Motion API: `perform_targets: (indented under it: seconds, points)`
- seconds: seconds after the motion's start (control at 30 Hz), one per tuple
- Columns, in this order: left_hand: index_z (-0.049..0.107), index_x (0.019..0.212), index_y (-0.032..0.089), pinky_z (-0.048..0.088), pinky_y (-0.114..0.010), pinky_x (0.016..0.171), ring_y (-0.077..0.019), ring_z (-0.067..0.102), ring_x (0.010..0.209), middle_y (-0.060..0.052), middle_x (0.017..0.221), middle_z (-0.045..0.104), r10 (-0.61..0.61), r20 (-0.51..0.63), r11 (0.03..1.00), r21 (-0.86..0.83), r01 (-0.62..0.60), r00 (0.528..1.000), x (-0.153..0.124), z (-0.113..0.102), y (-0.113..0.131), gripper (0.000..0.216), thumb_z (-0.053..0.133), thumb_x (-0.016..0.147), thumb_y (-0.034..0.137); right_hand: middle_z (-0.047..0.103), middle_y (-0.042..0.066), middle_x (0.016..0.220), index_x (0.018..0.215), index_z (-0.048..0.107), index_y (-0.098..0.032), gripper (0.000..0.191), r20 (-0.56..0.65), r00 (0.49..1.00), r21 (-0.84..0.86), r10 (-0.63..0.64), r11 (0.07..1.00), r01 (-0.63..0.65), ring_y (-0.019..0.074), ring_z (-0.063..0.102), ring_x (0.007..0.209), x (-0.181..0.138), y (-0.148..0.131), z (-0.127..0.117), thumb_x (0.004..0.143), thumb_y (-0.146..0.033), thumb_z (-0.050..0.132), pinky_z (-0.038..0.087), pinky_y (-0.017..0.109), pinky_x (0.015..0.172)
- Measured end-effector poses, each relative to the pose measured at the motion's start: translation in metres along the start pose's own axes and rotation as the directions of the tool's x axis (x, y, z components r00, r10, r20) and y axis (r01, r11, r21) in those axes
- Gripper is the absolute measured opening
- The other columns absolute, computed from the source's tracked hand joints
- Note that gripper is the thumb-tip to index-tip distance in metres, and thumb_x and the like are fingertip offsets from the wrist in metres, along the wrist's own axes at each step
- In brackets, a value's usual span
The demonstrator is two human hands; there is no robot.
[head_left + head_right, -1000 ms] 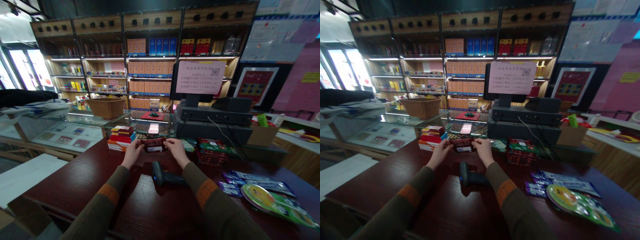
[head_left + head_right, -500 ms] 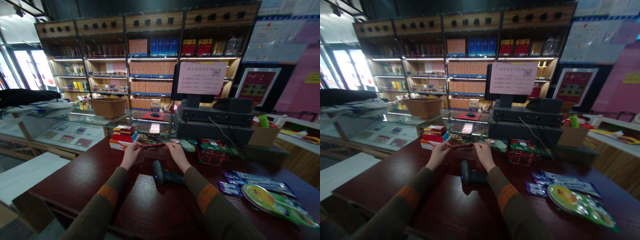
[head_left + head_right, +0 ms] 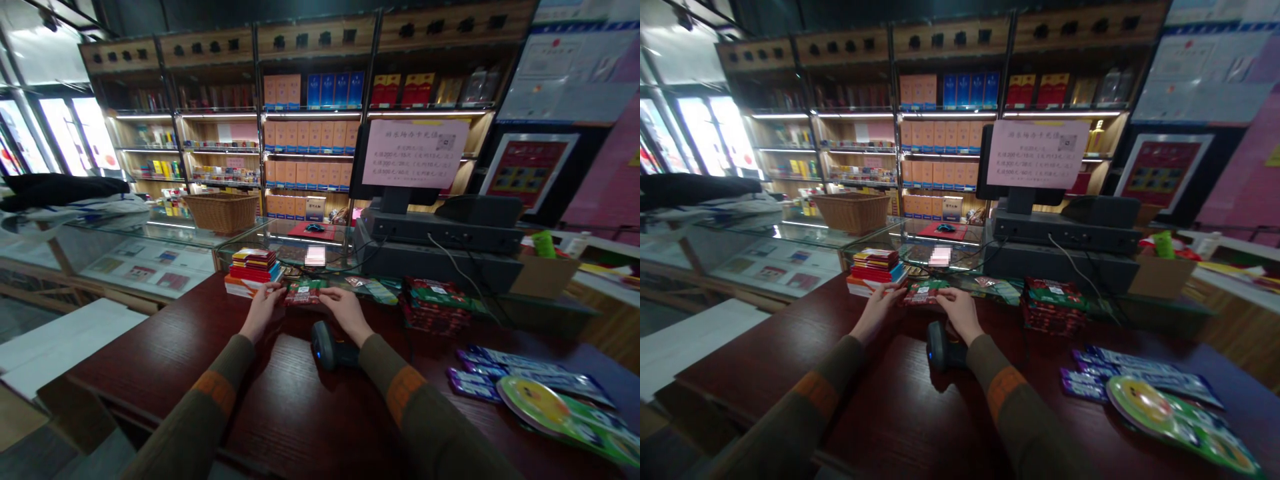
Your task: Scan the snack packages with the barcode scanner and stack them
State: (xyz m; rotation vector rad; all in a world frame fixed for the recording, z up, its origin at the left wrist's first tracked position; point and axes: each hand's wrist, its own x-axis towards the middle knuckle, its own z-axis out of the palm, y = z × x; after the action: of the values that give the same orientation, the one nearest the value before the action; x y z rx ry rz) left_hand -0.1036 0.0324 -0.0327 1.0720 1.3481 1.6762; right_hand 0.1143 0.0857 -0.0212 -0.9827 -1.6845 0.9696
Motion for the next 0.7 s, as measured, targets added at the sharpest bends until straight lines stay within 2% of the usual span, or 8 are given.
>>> perform_targets:
  seconds: [0.17,0.3,0.47,0.6,0.7]
  points:
    - [0.05,0.112,0.019,0.058,-0.033,0.084,-0.0183,0.072,0.098,-0.013,0.123,0.068,-0.01,0.086,1.0,-0.024,0.012,0.996,0.007,-0.009,-0.013,0.042,0.064,0.072,0.013,0.077,0.008,0.112,0.109,0.075,-0.019,0.029,0.132,0.991,-0.137,0.016,0.991,0.003,0.0224,0.072,0.106,0.002,0.008,0.009,0.083,-0.027,0.064,0.052,0.034,0.098]
    - [0.048,0.115,0.018,0.056,-0.036,0.095,-0.0205,0.068,0.115,-0.014,0.128,0.067,0.025,0.118,0.996,0.083,-0.035,0.993,0.015,-0.016,-0.027,0.05,0.052,0.068,0.001,0.075,0.007,0.119,0.117,0.074,-0.02,0.033,0.235,0.971,-0.325,0.036,0.945,0.044,0.0223,0.069,0.113,0.004,0.007,0.01,0.088,-0.025,0.059,0.048,0.034,0.103]
    - [0.052,0.116,0.018,0.052,-0.038,0.104,-0.0199,0.062,0.126,-0.011,0.129,0.068,0.127,0.156,0.957,0.242,-0.162,0.98,0.021,-0.018,-0.04,0.055,0.047,0.065,-0.002,0.066,0.006,0.136,0.128,0.069,-0.023,0.04,0.362,0.923,-0.447,0.131,0.893,0.048,0.025,0.048,0.14,0.012,0.005,0.01,0.096,-0.033,0.048,0.034,0.039,0.117]
    - [0.057,0.117,0.018,0.048,-0.037,0.109,-0.0176,0.064,0.123,-0.008,0.124,0.071,0.202,0.161,0.897,0.365,-0.248,0.966,0.021,-0.016,-0.047,0.06,0.042,0.063,-0.002,0.06,0.003,0.145,0.134,0.065,-0.026,0.044,0.4,0.89,-0.478,0.219,0.878,-0.001,0.0272,0.034,0.149,0.017,0.005,0.011,0.099,-0.041,0.042,0.027,0.046,0.121]
    - [0.058,0.12,0.018,0.048,-0.035,0.108,-0.0167,0.065,0.12,-0.008,0.122,0.072,0.232,0.187,0.844,0.45,-0.293,0.955,0.019,-0.014,-0.049,0.061,0.04,0.066,-0.002,0.046,0.005,0.156,0.142,0.057,-0.025,0.048,0.438,0.848,-0.559,0.297,0.829,-0.001,0.0292,0.021,0.154,0.018,0.003,0.012,0.102,-0.042,0.036,0.015,0.057,0.123]
